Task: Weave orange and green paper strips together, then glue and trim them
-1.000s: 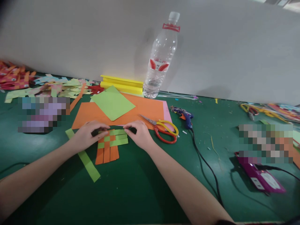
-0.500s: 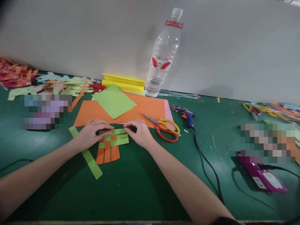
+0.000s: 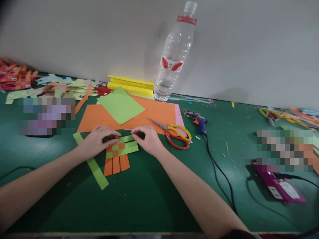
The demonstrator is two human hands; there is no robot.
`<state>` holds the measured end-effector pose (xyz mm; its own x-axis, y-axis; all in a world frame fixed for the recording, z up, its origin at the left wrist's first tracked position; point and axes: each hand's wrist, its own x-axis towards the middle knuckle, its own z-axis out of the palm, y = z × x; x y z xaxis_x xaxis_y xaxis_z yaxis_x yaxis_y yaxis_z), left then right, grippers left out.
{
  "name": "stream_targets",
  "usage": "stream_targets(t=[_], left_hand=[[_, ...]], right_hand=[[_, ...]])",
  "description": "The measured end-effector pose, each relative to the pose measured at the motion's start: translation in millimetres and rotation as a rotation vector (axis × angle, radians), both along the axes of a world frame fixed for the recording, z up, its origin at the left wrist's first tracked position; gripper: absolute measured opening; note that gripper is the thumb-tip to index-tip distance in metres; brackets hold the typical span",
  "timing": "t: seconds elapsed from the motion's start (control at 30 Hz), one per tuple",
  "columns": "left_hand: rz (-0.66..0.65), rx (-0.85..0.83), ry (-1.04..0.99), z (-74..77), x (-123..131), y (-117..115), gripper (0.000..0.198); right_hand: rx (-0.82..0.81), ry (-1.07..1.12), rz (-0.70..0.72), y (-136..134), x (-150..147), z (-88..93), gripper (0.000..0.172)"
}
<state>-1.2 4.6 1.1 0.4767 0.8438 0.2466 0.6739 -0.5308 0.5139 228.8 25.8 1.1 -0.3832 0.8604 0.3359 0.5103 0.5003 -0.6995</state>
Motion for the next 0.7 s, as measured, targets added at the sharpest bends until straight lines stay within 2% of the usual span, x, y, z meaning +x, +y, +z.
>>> stream_targets(t=[0.3,0.47,0.7], left_hand=[[-0.024,-0.013,-0.020,-0.7,-1,1,0.014],[0.008,-0.095,-0.085,6.2,1,1,0.015],[0.184,-0.219,-0.291,14.1,-3,-2,0.020]], right_hand=[[-0.032,0.026,0.014,0,0,-0.6,0.006],[-0.135,0.125,0.009,0,2,1.1,0.008],[-0.265,0.453,-0.035,2,6,4.0,0.035]])
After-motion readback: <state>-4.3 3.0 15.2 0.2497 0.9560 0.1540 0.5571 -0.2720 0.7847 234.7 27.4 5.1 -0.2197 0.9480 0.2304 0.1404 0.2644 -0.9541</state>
